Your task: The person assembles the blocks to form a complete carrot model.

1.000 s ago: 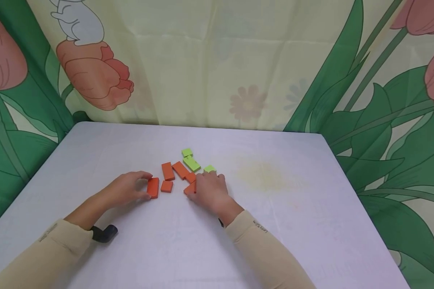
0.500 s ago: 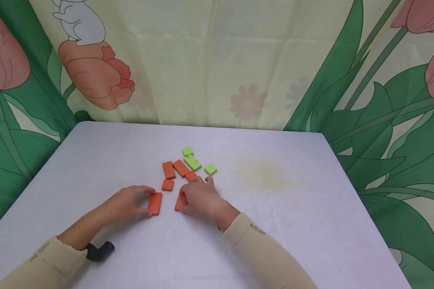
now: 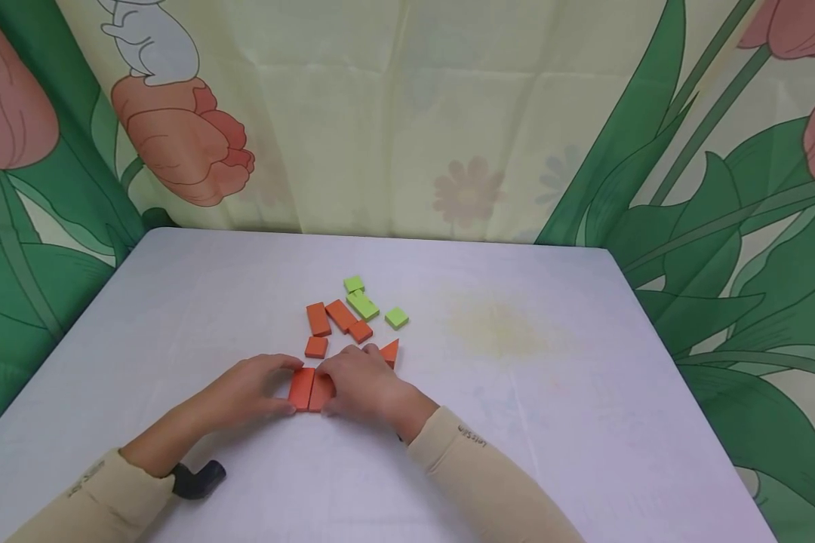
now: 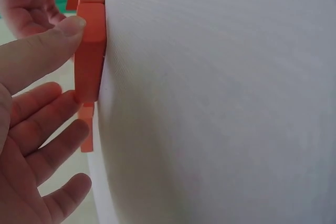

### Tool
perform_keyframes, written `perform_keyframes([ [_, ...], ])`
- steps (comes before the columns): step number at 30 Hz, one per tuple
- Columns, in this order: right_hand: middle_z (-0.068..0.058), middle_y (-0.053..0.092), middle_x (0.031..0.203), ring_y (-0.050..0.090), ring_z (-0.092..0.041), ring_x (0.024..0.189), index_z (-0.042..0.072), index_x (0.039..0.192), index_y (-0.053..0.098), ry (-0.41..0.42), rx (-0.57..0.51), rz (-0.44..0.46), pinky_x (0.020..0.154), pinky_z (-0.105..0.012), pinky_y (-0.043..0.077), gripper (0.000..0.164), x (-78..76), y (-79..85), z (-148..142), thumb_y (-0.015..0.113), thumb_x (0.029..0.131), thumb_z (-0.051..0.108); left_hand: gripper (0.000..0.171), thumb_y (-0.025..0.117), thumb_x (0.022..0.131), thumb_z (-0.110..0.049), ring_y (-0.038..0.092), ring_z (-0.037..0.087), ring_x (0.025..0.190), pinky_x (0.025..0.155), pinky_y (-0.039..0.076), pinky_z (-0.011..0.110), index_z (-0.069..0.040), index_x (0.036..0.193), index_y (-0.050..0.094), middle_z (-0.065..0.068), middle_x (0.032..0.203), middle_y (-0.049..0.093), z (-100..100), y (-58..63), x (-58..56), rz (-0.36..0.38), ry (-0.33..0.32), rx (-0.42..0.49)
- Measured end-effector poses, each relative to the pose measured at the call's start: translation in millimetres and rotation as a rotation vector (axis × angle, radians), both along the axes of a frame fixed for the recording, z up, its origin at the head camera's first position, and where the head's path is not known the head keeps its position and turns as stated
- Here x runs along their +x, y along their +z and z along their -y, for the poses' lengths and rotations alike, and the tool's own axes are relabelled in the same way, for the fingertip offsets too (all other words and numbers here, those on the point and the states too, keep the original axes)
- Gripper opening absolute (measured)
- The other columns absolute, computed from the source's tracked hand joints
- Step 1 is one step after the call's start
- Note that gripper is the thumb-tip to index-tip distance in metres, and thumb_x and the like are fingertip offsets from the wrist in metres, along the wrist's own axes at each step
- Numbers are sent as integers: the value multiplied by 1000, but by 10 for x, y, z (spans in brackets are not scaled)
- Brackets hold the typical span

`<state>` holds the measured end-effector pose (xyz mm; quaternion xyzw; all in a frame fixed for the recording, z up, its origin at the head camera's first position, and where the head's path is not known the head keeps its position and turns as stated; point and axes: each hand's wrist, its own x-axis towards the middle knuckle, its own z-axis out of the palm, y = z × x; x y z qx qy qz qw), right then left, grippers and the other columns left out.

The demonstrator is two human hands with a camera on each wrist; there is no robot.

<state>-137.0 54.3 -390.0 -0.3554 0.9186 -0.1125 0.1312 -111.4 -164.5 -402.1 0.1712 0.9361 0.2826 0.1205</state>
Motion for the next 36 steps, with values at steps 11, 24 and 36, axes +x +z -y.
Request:
perform_keyframes([
  [11,7,66,117,58,-12,106,14,129,66,47,-79,72,92,-31,46,45,-57,-18,62,79,88,25,61,87,79,-19,56,32,121,99,47,50,-3,132,61,9,126,64,47,12,10,-19,4,-52],
  [24,3,62,126,56,-17,113,12,136,58,14,-118,85,97,-32,45,55,-124,-24,98,78,88,31,62,87,78,-17,56,33,121,99,48,50,-2,132,61,9,126,63,113,9,26,-11,26,-46],
  [36,-1,55,141,39,-27,135,15,151,46,-197,57,13,107,-46,34,59,-453,37,6,62,98,37,61,87,78,-16,56,31,121,101,46,49,-4,132,61,8,127,63,115,14,15,-2,32,-48],
])
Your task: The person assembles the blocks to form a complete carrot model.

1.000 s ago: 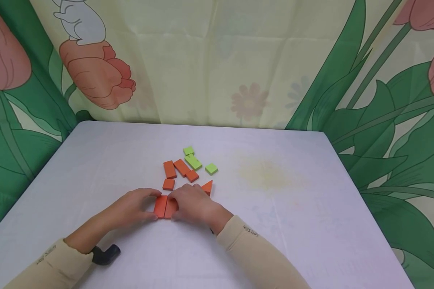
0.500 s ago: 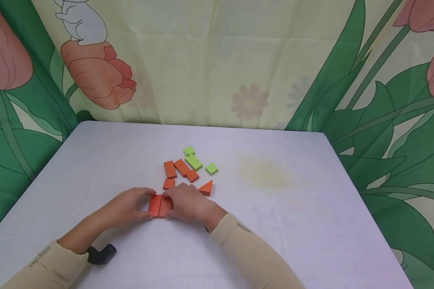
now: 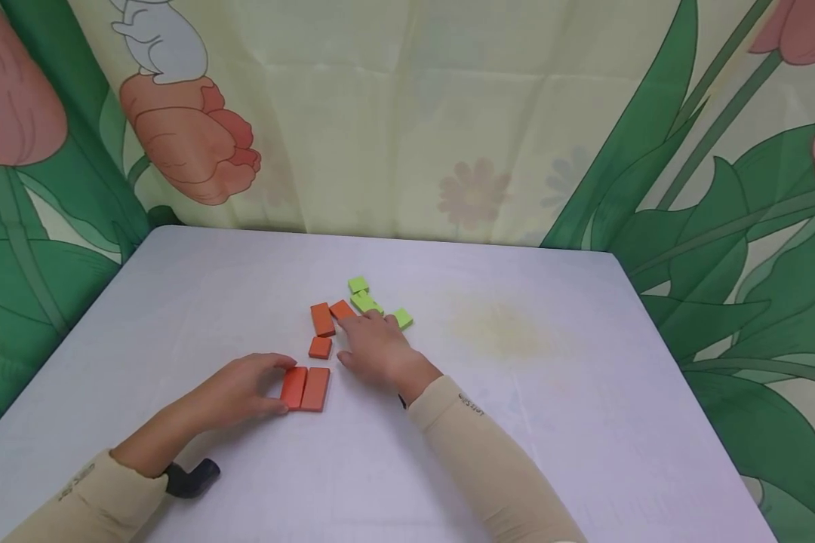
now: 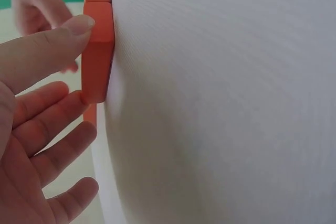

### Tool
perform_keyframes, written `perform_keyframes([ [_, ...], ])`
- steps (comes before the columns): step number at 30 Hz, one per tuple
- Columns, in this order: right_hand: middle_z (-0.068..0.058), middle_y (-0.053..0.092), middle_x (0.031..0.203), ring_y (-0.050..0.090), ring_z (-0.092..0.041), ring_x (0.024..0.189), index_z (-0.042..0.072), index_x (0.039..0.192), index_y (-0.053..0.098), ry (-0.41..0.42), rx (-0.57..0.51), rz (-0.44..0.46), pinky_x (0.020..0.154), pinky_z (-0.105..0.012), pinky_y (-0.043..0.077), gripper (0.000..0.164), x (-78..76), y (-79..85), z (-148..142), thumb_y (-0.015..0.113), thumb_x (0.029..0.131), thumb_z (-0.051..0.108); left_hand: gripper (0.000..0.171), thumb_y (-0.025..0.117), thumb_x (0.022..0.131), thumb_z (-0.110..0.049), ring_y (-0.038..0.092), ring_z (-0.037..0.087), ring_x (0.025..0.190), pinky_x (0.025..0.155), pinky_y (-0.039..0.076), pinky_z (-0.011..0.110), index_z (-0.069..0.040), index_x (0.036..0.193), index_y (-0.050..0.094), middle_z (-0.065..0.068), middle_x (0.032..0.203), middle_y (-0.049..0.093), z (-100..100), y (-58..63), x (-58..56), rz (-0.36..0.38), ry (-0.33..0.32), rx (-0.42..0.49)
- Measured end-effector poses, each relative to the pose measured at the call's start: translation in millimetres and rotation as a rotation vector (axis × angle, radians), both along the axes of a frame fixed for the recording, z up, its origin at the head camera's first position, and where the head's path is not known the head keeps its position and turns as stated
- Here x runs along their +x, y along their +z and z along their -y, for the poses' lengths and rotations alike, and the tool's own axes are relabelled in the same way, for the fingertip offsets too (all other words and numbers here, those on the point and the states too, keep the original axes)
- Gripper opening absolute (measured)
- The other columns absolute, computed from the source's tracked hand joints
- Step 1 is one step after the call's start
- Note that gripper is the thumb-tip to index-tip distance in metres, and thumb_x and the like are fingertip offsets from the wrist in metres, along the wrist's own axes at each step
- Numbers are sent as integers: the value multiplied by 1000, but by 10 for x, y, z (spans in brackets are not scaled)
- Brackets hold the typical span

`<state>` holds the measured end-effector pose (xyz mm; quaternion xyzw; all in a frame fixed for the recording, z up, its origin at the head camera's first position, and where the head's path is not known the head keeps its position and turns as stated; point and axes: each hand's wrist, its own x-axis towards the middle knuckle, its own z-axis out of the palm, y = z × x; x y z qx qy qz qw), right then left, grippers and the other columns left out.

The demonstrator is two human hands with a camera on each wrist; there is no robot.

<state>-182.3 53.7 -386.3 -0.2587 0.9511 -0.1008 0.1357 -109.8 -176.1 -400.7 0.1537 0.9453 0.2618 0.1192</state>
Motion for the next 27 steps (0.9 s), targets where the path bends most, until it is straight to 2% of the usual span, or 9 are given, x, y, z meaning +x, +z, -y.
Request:
perform_keyframes([
  [7,3,59,136,41,-26,132,18,147,51,30,43,-11,102,-46,33,54,33,-11,-21,63,98,36,61,86,79,-16,55,30,122,101,46,49,-4,133,60,7,127,63,-19,18,0,13,-18,-6],
  [16,5,63,130,45,-26,127,18,139,59,82,2,-18,108,-54,28,45,211,-4,-85,66,97,34,62,86,79,-16,54,32,122,100,46,50,-4,134,60,8,127,63,-16,24,11,11,-27,-15],
  [20,9,66,118,49,-25,122,20,131,64,105,-10,-4,105,-53,30,37,276,-2,-160,68,95,31,61,85,80,-16,54,32,122,101,46,50,-4,134,60,8,127,63,-23,19,10,10,-24,-13],
  [24,10,65,101,52,-21,112,20,121,67,86,-33,-21,97,-46,35,28,215,9,-203,69,94,26,60,85,81,-16,55,31,122,101,46,50,-4,134,60,8,127,63,-26,10,5,9,-26,-8],
  [27,7,61,94,54,-20,108,18,124,66,70,-42,-54,90,-41,39,30,108,14,-200,69,94,22,60,84,81,-15,55,31,122,100,46,50,-4,134,60,7,127,63,-30,-1,-4,19,-23,-1],
])
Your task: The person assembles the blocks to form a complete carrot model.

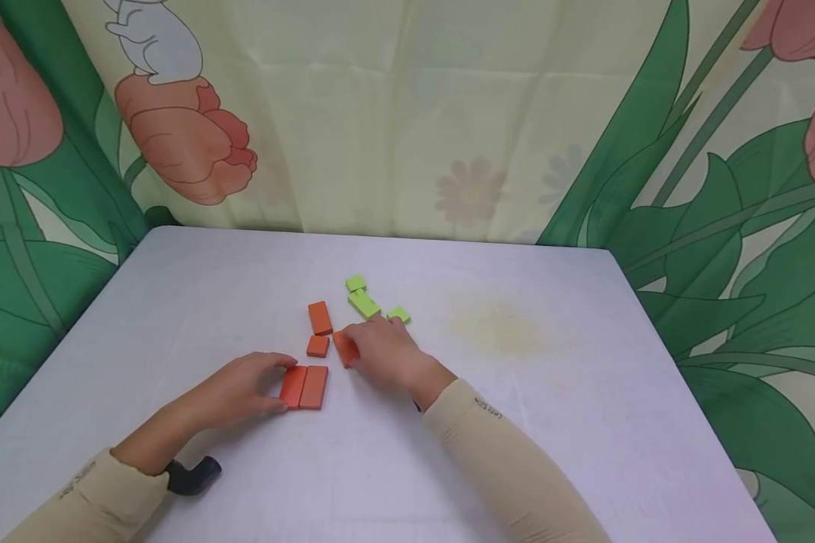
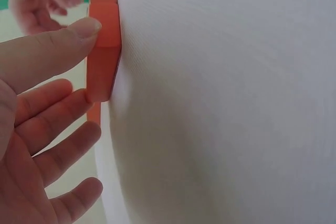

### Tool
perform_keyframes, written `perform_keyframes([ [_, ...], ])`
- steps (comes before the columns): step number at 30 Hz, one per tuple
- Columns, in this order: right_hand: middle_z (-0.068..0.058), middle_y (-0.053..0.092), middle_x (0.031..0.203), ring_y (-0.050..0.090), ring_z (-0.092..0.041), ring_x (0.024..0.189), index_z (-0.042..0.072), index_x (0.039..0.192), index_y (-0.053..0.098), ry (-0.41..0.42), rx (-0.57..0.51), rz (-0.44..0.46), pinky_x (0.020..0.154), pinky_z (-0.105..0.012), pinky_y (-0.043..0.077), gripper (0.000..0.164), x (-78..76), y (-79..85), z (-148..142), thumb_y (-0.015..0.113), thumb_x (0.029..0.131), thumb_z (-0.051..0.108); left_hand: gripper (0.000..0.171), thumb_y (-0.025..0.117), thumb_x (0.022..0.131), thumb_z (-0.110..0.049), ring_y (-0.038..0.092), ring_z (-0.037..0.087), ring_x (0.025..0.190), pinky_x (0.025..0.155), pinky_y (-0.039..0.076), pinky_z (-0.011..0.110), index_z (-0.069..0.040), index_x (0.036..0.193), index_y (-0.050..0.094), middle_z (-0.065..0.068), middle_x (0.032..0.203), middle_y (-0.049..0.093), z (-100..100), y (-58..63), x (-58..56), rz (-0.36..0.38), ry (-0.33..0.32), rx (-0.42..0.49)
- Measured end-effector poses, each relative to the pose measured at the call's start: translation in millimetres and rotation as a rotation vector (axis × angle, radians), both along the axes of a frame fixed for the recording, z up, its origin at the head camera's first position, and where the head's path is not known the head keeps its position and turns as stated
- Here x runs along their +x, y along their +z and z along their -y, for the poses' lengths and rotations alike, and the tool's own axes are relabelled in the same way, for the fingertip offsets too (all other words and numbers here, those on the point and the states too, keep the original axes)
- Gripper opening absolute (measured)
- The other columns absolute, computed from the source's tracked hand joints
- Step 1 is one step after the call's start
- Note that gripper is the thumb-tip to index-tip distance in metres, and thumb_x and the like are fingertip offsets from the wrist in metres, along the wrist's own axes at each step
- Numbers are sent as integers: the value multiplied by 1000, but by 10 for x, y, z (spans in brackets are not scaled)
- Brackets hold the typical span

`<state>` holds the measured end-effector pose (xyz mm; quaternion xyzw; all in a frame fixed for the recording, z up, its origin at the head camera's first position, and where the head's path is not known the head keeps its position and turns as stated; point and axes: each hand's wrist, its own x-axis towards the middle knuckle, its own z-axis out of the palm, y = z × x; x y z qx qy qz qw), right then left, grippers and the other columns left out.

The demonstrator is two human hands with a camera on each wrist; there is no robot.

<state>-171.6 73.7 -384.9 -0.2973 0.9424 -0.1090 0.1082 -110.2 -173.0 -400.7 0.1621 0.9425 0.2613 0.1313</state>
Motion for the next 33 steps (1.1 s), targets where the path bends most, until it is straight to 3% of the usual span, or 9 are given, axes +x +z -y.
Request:
perform_keyframes([
  [2,6,61,94,54,-21,110,17,130,64,7,13,6,89,-40,40,36,-65,-5,10,69,94,21,60,84,81,-15,55,31,122,100,46,50,-4,134,60,7,128,63,-6,-8,-2,13,5,6],
  [5,4,63,108,50,-24,121,17,139,58,11,36,52,94,-41,40,50,-128,-23,27,73,92,25,60,85,80,-16,55,31,122,100,47,50,-5,134,60,6,127,63,-24,-20,-8,24,5,5],
  [10,2,61,126,41,-26,132,17,141,57,-20,31,127,101,-42,36,58,-135,-40,52,78,88,30,61,85,80,-16,55,30,122,101,46,49,-6,134,60,6,126,63,-51,-40,-14,19,9,-5],
  [18,5,63,124,43,-25,130,18,137,62,10,36,118,103,-46,33,56,30,-23,12,79,86,33,61,86,79,-16,55,30,123,101,46,49,-6,134,60,6,127,63,-55,-14,-5,20,16,-18],
  [24,7,66,109,49,-25,121,17,132,65,47,21,83,95,-43,38,49,169,2,-20,79,86,29,61,86,80,-16,55,30,124,102,45,49,-6,134,60,6,128,63,-59,2,-15,22,19,-8],
  [33,6,67,118,48,-19,113,16,131,66,50,0,74,89,-38,38,51,323,3,-31,81,85,34,61,86,79,-17,55,30,123,102,45,48,-5,134,60,7,128,63,-106,1,-13,10,17,-2],
])
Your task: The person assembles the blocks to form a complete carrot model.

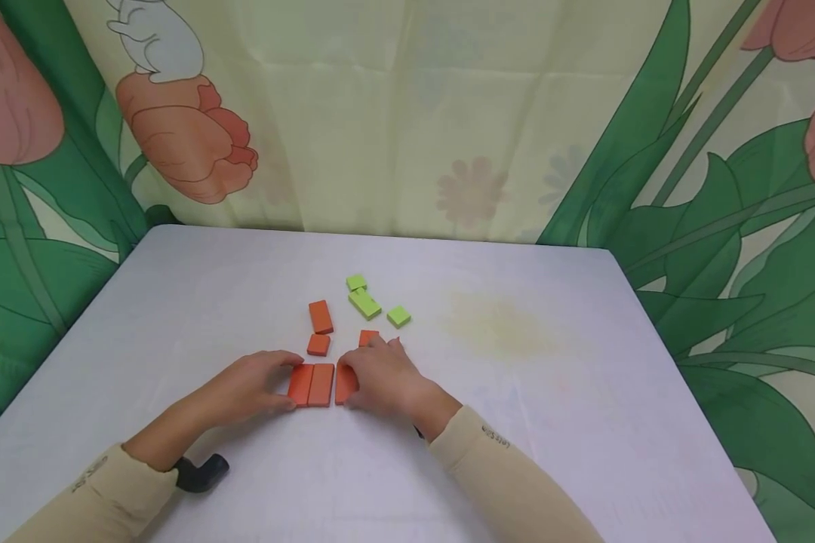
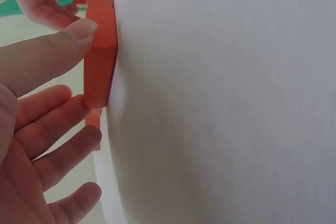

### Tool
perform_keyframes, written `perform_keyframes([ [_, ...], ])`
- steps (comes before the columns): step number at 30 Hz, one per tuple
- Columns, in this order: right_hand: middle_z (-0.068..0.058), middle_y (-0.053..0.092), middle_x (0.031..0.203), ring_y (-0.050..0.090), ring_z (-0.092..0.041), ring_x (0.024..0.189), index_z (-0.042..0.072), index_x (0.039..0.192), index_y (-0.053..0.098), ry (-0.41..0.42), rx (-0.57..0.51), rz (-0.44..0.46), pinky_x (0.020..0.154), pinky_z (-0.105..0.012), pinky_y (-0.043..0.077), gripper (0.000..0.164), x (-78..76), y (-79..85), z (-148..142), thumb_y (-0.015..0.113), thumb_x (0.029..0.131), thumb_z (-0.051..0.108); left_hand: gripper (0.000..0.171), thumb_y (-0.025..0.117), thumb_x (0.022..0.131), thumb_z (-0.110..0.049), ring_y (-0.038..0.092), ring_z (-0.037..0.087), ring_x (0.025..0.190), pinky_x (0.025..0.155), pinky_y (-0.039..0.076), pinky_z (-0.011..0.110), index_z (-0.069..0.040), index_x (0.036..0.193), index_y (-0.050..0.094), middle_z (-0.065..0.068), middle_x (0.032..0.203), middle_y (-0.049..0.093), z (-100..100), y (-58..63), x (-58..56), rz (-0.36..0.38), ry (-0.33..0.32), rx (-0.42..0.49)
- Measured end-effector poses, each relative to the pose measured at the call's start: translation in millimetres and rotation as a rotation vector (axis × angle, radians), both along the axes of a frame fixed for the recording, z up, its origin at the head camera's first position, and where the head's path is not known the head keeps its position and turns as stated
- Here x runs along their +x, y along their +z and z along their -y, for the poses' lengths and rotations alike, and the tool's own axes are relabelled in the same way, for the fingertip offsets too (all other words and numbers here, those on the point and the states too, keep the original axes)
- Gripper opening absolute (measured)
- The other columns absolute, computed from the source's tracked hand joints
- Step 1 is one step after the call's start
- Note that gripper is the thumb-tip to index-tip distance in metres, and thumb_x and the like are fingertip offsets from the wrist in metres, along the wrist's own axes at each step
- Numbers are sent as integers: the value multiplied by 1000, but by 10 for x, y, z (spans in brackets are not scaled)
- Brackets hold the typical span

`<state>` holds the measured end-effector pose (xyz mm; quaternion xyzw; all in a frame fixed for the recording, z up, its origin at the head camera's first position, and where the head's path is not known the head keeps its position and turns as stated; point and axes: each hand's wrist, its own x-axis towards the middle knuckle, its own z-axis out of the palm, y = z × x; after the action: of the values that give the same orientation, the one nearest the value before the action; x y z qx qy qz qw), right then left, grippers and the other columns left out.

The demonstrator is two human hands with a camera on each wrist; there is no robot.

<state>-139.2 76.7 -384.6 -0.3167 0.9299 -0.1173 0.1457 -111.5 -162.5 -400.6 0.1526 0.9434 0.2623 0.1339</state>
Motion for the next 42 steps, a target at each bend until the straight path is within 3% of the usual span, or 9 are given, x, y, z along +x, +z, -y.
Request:
perform_keyframes([
  [10,4,64,126,46,-24,124,15,132,65,-18,-27,-9,100,-48,32,54,47,-27,-53,81,85,36,60,86,79,-17,56,30,122,102,46,48,-5,132,61,7,126,64,-58,4,-22,-7,-19,-2],
  [31,4,64,127,46,-24,127,16,132,65,-44,-53,-20,100,-52,28,53,98,-67,-81,80,85,36,59,87,79,-17,55,29,123,102,46,47,-7,131,62,5,126,64,-104,9,-11,2,-12,-18],
  [42,5,63,129,46,-24,127,17,133,64,-44,-34,-24,101,-53,29,55,101,-68,-74,80,85,38,64,85,81,-20,53,31,127,104,44,50,-5,137,58,7,131,61,-73,58,-78,20,-42,3],
])
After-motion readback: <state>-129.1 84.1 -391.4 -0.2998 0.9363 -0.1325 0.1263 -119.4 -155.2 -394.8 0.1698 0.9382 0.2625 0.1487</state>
